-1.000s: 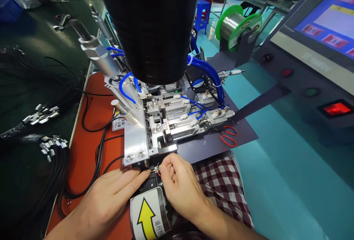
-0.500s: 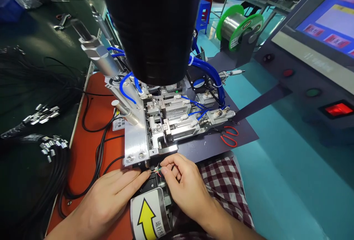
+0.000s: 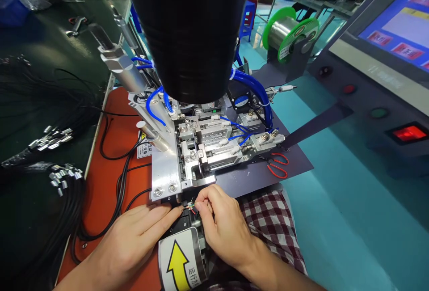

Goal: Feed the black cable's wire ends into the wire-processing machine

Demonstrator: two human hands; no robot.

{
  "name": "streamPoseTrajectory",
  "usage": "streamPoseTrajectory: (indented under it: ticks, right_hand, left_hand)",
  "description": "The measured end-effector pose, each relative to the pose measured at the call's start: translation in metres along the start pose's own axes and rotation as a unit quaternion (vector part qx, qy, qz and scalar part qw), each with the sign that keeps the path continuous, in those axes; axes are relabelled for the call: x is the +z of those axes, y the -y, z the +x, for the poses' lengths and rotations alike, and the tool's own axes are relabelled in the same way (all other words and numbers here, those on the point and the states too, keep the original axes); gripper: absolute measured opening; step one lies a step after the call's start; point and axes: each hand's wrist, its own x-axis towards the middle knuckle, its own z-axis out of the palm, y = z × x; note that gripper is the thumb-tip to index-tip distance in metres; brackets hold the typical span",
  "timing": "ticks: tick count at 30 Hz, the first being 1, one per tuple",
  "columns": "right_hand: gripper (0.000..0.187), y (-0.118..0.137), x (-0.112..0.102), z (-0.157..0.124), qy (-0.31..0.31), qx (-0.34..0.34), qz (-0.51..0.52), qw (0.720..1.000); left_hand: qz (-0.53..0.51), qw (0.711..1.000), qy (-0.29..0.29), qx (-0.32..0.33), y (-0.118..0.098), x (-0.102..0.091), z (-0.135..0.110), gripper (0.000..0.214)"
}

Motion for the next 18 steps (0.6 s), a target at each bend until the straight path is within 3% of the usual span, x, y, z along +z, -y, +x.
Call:
streamPoseTrajectory:
  ticks: [10,18]
  right_hand:
    - [0.014,-0.0030,0.0052,-0.0011,0.017,0.123,0.103,0.987]
    - [0.015,0.0033,0.0050,-0.0007,-0.004,0.040,0.012,0.999]
  left_hand:
    - [0.001,1.000,-0.001,0.000,-0.0017,0.0006,-0.0008,0.027]
    - [-0.001,1.000,0.001,-0.003,-0.0016,0.0012,-0.0033,0.028]
